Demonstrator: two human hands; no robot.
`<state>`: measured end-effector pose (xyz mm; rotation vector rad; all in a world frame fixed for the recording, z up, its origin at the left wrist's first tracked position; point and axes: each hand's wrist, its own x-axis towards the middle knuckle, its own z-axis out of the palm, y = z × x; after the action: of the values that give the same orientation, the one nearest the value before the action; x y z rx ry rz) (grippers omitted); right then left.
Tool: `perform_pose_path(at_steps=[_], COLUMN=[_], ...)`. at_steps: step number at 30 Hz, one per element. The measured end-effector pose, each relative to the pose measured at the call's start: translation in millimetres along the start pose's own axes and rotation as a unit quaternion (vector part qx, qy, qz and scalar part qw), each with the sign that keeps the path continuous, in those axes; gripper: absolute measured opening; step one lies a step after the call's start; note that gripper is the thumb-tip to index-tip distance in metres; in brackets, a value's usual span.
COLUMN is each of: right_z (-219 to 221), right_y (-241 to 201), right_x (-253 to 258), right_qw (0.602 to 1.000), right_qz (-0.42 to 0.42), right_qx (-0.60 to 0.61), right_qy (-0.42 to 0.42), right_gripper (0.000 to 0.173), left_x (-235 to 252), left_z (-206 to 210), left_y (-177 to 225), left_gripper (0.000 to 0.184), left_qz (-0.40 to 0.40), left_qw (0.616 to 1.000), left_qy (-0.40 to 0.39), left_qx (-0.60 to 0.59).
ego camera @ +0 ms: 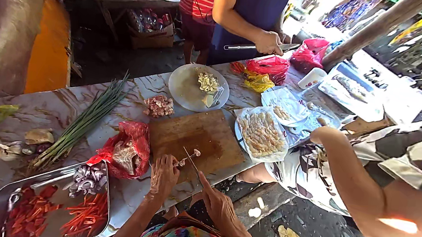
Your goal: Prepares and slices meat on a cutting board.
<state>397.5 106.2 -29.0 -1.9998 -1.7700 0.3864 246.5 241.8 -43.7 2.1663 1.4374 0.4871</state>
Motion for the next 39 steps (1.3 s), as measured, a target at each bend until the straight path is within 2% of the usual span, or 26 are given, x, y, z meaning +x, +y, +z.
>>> perform_pose_path(at_steps=[4,8,10,13,16,20,23,26,29,31,33,35,39], right_z=[19.6,32.5,35.2,27.4,13.8,-13.6,-26.2,-14.0,3.9,11.2,11.7,8.9,-5.1], right_y=[-5.7,-16.0,-20.8,-24.1,-12.7,-5.1,-1.4,8.9,7.8,-0.4,-8.2,-9.7,-4.4], right_x=[26.2,33.3,36.0,31.7,11.1,-9.3,-9.5,9.5,31.6,41.5,41.9,30.4,-3.8], right_qw=[0.999,0.997,0.995,0.989,0.986,0.985,0.998,0.999,1.000,0.997,0.979,0.969,0.971], right_qz=[-0.001,-0.028,-0.016,0.025,0.027,0.031,-0.005,-0.025,0.009,0.054,0.127,0.143,0.110], right_qx=[0.043,0.068,0.065,0.000,-0.068,-0.067,0.003,0.004,0.024,0.005,-0.043,-0.088,-0.139], right_qy=[-0.018,-0.034,-0.071,-0.146,-0.149,-0.153,-0.063,0.020,-0.004,-0.061,-0.153,-0.182,-0.161], right_gripper=[0.052,0.054,0.056,0.058,0.056,0.054,0.051,0.052,0.053,0.056,0.060,0.059,0.059], left_x=[2.1,-2.4,-3.1,-2.6,-0.3,4.0,5.3,8.3,15.4,20.9,20.1,16.7,17.9], left_z=[0.1,5.6,8.1,12.0,14.7,11.5,-3.7,-8.2,-2.3,-2.0,2.3,9.7,10.0], left_y=[-3.9,-10.7,-11.2,-12.8,-14.9,-23.8,-20.3,-2.2,16.7,24.6,24.0,19.1,16.5], left_gripper=[0.021,0.019,0.017,0.015,0.013,0.011,0.014,0.023,0.033,0.032,0.027,0.022,0.022], left_qz=[-0.004,0.013,0.016,0.021,0.029,0.012,-0.021,-0.016,-0.004,-0.014,-0.010,0.011,0.005], left_qw=[1.000,0.999,0.998,0.997,0.995,0.994,0.998,0.997,0.992,0.986,0.989,0.995,0.997], left_qy=[-0.022,0.031,0.050,0.077,0.094,0.111,0.055,-0.037,-0.121,-0.163,-0.147,-0.098,-0.081], left_qx=[0.007,0.016,0.021,0.019,0.012,0.007,-0.023,-0.064,-0.039,-0.005,0.005,0.006,0.017])
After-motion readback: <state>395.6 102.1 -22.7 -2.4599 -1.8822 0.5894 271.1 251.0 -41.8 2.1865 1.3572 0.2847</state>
